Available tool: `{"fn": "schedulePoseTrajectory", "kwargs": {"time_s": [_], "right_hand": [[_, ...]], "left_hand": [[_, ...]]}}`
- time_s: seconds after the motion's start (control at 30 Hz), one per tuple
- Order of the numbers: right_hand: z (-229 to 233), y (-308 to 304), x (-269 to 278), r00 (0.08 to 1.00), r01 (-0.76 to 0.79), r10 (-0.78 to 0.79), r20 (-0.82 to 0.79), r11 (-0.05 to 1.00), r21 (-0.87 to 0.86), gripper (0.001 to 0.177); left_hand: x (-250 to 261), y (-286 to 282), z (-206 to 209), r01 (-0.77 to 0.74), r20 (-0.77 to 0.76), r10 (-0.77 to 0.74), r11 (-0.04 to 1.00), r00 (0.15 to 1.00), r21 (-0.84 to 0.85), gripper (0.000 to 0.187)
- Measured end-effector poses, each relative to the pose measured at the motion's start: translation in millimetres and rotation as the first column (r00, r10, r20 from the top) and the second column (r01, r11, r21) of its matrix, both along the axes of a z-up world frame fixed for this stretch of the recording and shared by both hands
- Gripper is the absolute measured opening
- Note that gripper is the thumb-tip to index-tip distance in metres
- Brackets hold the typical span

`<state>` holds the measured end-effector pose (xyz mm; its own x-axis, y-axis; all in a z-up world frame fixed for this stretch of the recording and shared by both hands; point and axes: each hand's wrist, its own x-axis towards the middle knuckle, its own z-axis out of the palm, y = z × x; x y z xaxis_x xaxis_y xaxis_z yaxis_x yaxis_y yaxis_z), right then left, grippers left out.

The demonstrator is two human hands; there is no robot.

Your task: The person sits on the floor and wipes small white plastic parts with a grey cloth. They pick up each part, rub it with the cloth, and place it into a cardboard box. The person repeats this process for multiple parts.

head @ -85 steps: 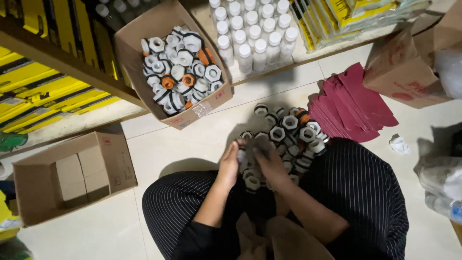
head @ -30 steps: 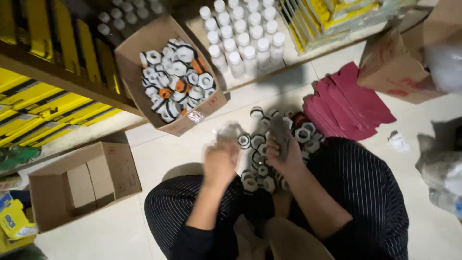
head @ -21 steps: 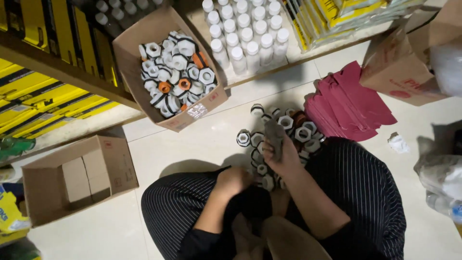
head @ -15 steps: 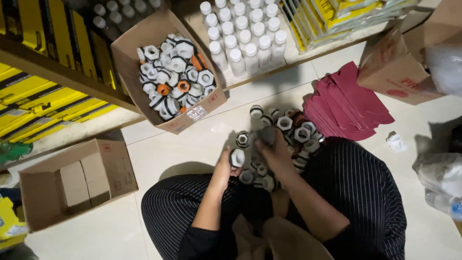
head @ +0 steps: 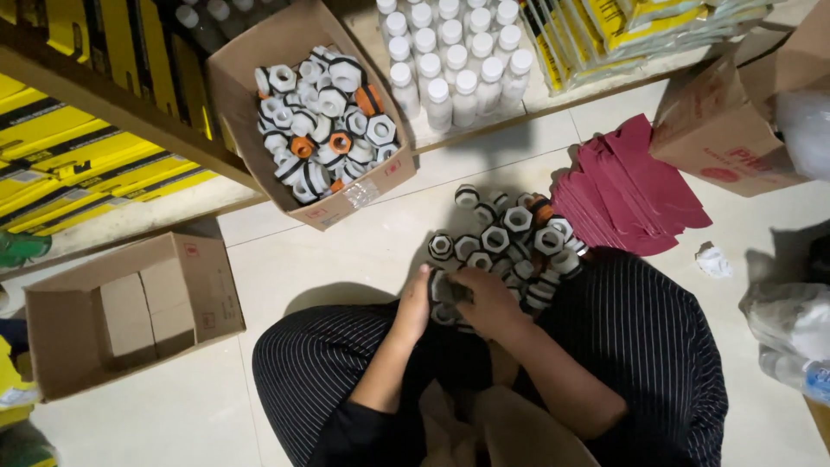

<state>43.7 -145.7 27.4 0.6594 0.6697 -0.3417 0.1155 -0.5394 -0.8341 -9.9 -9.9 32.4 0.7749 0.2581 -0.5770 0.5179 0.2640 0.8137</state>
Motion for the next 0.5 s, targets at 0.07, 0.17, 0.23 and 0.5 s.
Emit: {"fn": "schedulePoseTrajectory", "kwargs": {"time_s": [0.07,0.17,0.23,0.5], "right_hand": [[13.7,4.0,8.5,0.990,0.062,-0.060,-0.128,0.998,0.017,0.048],[23.9,8.5,13.2,0.867,0.243,-0.214,-0.450,0.970,0.006,0.055],[14.7,8.4,14.4,0.728,0.357,-0.301,-0.616,0.933,-0.034,0.057],[-64.9,-1.4,25.3,-0.043,0.909,-0.018,-0.999,0.414,-0.046,0.028]], "left_hand": [[-4.6,4.8,-14.6,0.092,0.149,-0.126,0.972,0.981,0.216,0.056],[-9.9,8.6,-24.2,0.124,0.349,-0.318,0.870,0.882,0.478,0.051],[-8.9,9.6,-30.3,0.102,0.431,-0.369,0.844,0.823,0.526,0.052],[2.4,-9.4,-20.0,-0.139,0.539,-0.190,0.849,0.821,0.510,0.048]]}}
